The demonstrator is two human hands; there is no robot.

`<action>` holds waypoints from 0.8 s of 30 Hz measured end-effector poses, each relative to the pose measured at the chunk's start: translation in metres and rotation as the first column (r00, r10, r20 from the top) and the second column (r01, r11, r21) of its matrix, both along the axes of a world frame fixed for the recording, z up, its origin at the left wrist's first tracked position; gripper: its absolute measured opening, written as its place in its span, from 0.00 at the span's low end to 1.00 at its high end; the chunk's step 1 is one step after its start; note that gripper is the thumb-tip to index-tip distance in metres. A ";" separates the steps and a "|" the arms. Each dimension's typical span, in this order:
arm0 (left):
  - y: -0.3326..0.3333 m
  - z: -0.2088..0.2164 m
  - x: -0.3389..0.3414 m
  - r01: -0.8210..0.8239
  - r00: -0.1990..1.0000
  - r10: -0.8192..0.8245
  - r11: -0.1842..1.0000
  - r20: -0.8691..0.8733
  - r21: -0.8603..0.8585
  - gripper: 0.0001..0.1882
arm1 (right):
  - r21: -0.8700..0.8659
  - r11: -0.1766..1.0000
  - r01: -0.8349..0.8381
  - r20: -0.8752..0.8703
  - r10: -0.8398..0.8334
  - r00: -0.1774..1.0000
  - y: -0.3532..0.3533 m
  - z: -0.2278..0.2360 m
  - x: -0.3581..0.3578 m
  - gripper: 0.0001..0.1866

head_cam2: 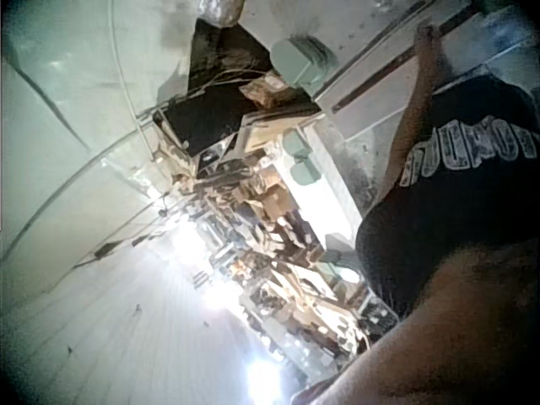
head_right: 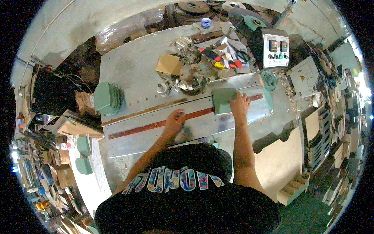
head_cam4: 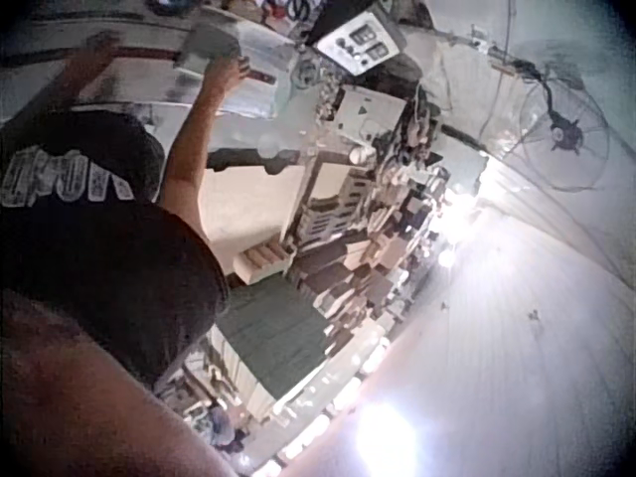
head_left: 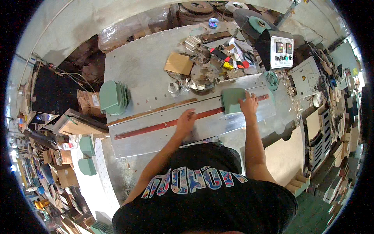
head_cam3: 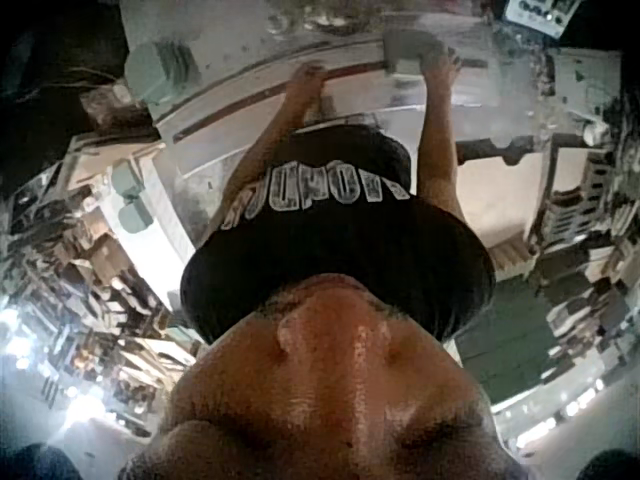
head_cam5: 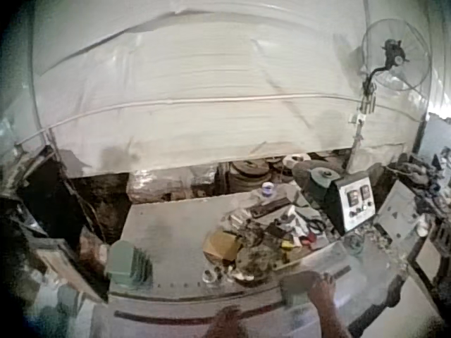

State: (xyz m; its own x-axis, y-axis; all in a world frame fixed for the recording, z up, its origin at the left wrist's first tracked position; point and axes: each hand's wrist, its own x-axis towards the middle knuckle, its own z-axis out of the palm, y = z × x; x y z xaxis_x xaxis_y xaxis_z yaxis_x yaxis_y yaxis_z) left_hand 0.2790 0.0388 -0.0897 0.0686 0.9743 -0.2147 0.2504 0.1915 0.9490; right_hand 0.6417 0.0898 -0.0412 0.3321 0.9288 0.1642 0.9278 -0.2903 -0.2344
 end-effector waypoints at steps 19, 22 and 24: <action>-0.013 0.042 0.003 0.144 0.801 -0.112 0.990 -0.588 0.008 0.57 | 0.124 0.848 -0.515 -0.518 0.498 0.696 -0.055 -0.024 -0.105 0.36; -0.012 0.033 -0.016 0.164 0.781 -0.122 0.986 -0.612 0.012 0.58 | 0.137 0.838 -0.529 -0.488 0.522 0.700 -0.053 -0.034 -0.124 0.39; -0.012 0.025 -0.020 0.151 0.755 -0.113 0.989 -0.646 0.004 0.58 | 0.145 0.828 -0.541 -0.400 0.549 0.734 -0.058 -0.033 -0.134 0.43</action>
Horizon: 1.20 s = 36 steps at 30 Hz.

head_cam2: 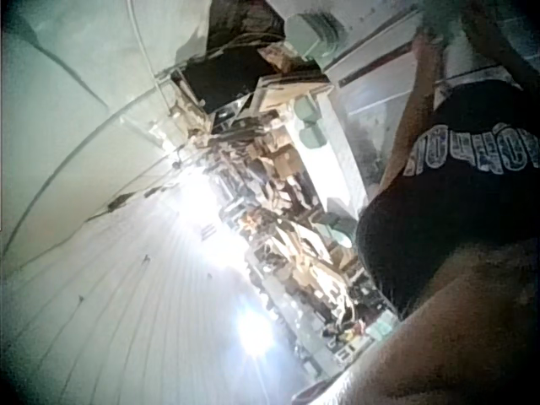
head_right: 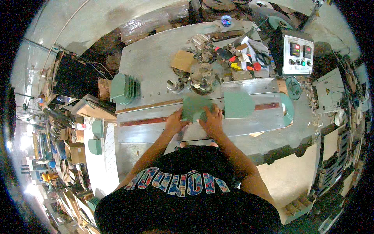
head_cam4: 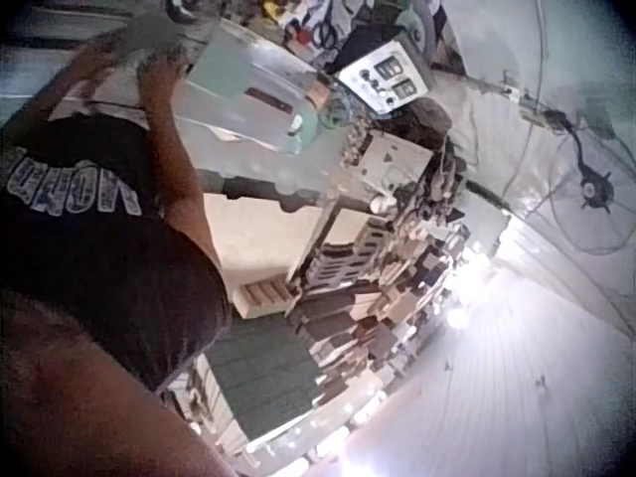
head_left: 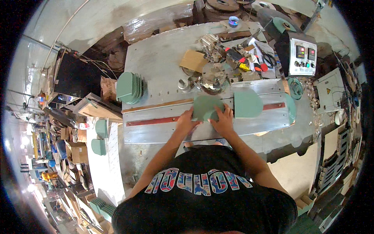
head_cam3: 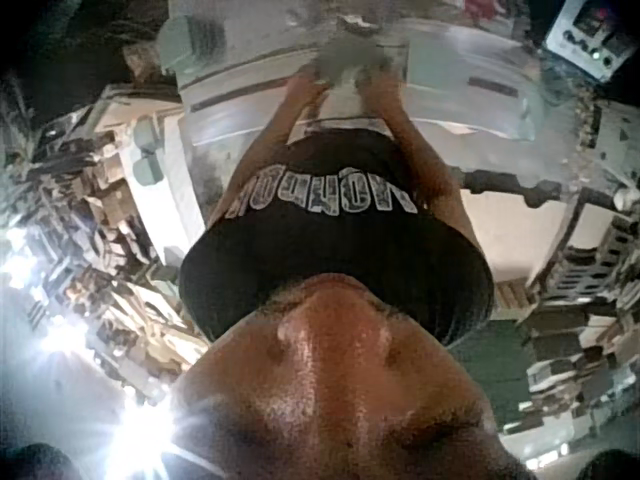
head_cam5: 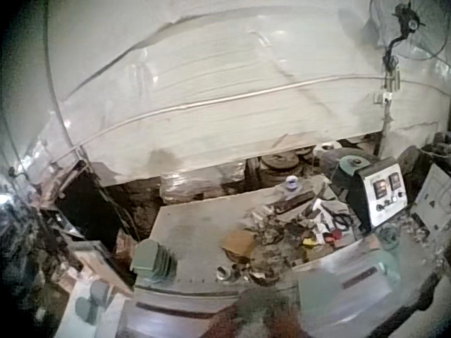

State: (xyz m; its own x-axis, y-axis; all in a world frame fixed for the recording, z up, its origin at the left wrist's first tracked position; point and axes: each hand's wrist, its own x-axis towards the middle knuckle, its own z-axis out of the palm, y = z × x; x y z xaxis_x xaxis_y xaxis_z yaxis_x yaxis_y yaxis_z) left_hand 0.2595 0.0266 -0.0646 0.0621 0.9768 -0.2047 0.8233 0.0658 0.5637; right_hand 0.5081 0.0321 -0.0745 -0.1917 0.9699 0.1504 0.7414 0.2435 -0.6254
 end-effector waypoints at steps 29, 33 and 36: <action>0.033 -0.010 -0.077 -0.018 0.993 0.025 0.998 0.114 -0.062 0.42 | 0.012 1.000 -0.026 0.184 0.023 0.983 0.022 -0.017 -0.055 0.52; 0.068 -0.006 -0.108 0.000 1.000 0.002 0.987 -0.007 0.163 0.43 | 0.040 0.997 -0.067 0.169 0.060 0.984 0.026 -0.017 -0.069 0.52; 0.099 0.010 -0.125 0.161 0.973 -0.139 0.981 -0.187 0.109 0.41 | 0.027 0.997 -0.076 0.136 0.072 0.988 0.025 -0.016 -0.082 0.52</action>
